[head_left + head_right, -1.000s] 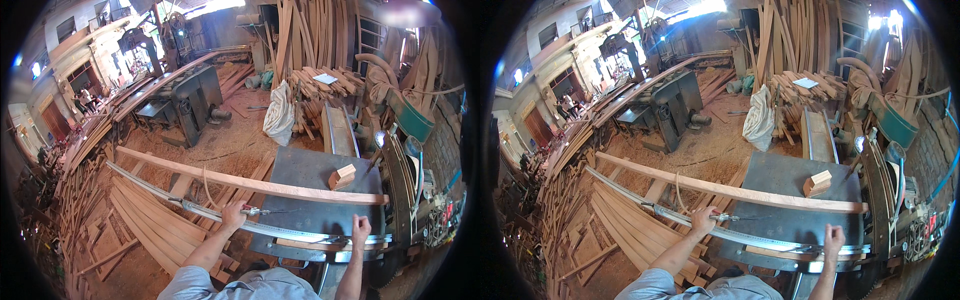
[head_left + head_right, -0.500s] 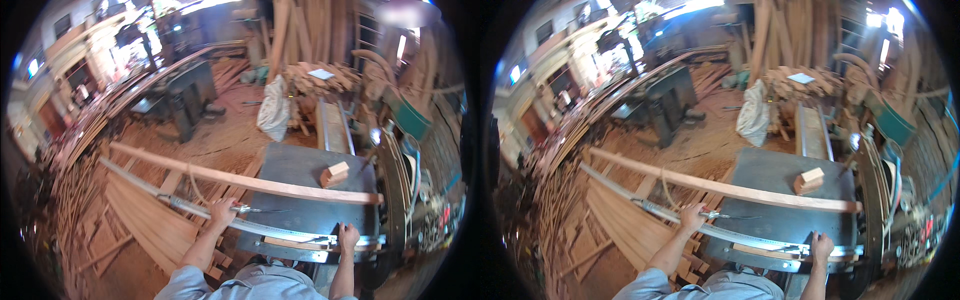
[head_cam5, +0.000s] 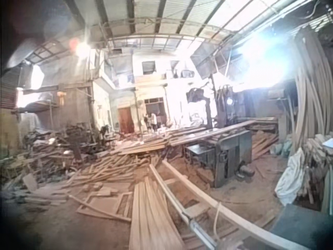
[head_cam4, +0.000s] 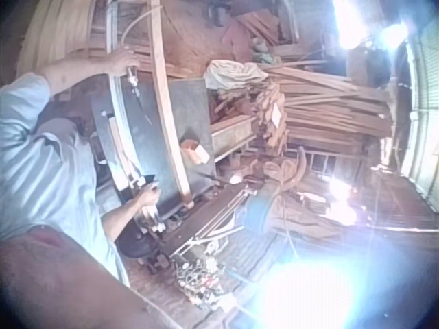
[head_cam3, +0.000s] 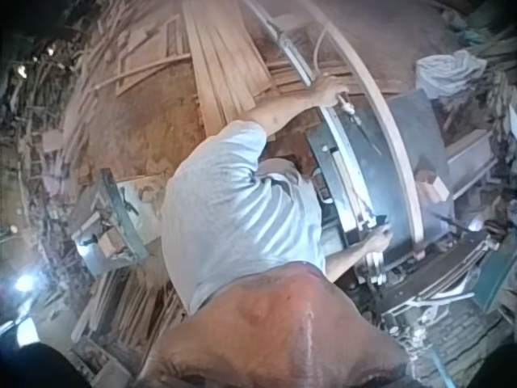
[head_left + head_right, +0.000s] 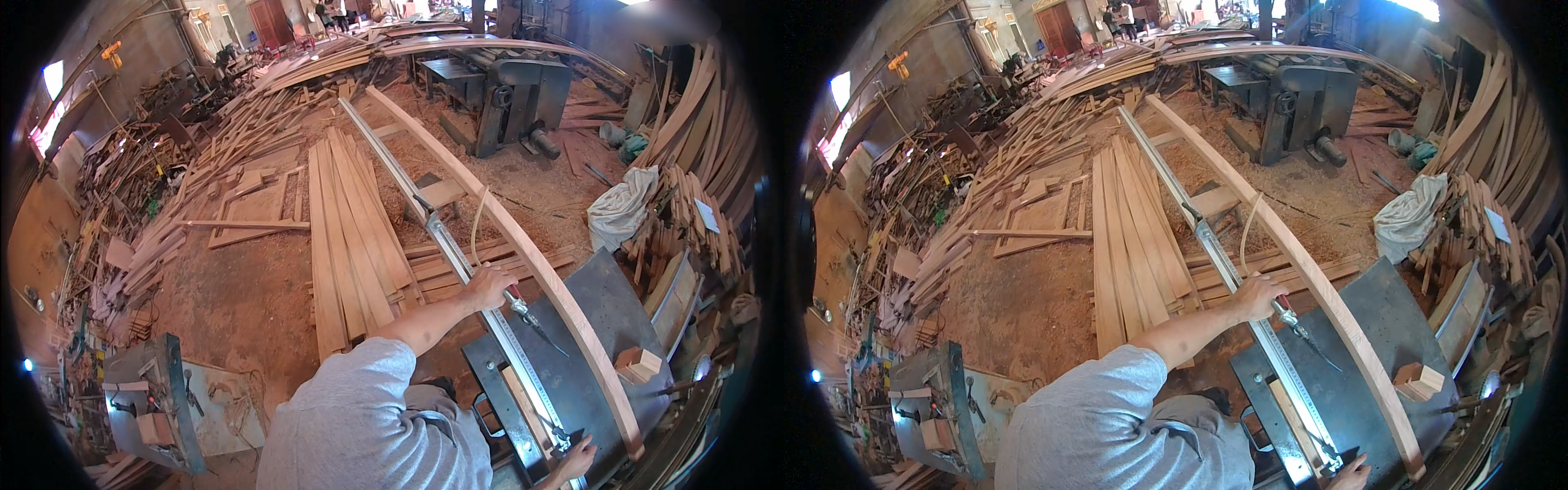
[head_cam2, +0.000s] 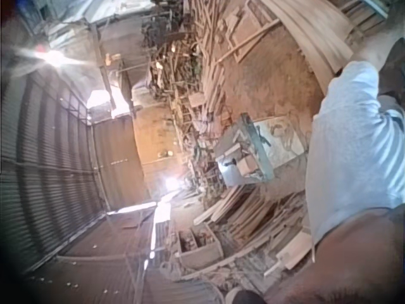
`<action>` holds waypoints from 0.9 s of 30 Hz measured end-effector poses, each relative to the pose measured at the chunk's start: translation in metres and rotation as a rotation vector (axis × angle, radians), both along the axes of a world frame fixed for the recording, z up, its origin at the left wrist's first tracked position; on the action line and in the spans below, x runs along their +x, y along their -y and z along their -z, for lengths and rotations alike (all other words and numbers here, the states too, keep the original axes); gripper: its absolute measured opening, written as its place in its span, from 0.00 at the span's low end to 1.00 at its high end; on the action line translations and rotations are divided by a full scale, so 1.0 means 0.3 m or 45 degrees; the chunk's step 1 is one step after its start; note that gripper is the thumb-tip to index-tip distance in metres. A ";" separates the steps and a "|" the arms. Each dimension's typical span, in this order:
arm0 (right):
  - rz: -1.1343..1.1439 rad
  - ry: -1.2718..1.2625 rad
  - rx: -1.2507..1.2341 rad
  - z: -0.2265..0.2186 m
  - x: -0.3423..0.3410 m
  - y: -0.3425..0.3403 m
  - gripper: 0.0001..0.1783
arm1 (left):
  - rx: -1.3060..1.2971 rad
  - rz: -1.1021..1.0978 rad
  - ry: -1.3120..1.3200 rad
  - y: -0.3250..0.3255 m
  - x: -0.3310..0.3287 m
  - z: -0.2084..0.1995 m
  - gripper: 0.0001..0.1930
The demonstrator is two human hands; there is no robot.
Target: The person handles long wooden planks, feeding them through a planer machine to smooth the surface. They then move to a table saw, aligning the planks and cutting them into smaller pieces.
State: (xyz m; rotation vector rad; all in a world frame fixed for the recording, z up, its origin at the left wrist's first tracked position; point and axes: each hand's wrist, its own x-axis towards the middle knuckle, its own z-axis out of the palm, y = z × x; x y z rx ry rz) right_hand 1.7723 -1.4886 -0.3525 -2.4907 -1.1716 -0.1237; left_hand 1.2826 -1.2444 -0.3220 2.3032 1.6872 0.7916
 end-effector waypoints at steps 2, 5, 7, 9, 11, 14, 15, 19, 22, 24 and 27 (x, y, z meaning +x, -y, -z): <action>-0.031 0.003 -0.002 0.001 0.009 0.003 0.30 | 0.001 0.007 0.023 0.002 0.013 -0.002 0.21; -0.102 0.202 0.258 -0.114 -0.096 0.003 0.30 | 0.006 0.003 0.014 0.000 0.006 -0.004 0.20; -0.088 0.154 0.169 -0.101 -0.086 0.001 0.32 | -0.004 -0.013 -0.006 0.006 0.004 -0.003 0.20; -0.065 0.108 0.132 -0.107 -0.091 0.000 0.33 | -0.010 -0.013 0.021 -0.001 0.007 0.006 0.20; -0.043 0.098 0.099 -0.114 -0.092 0.012 0.34 | -0.032 0.002 0.034 -0.010 0.020 0.003 0.19; -0.064 0.080 0.079 -0.146 -0.112 0.005 0.35 | -0.051 -0.011 0.052 -0.005 0.014 0.002 0.19; -0.075 0.076 0.074 -0.156 -0.118 0.005 0.35 | -0.060 -0.013 0.049 -0.002 0.012 0.002 0.19; -0.135 0.116 0.106 -0.140 -0.106 0.009 0.35 | 0.011 -0.010 0.044 0.007 0.010 -0.001 0.18; -0.128 0.137 0.071 -0.115 -0.084 0.013 0.35 | -0.012 0.016 0.012 0.005 0.009 -0.015 0.18; -0.135 0.143 0.094 -0.109 -0.084 0.010 0.35 | -0.017 -0.006 0.001 0.002 0.012 0.002 0.18; -0.118 0.098 0.121 -0.130 -0.105 0.004 0.35 | -0.013 -0.028 0.013 0.001 0.014 0.012 0.18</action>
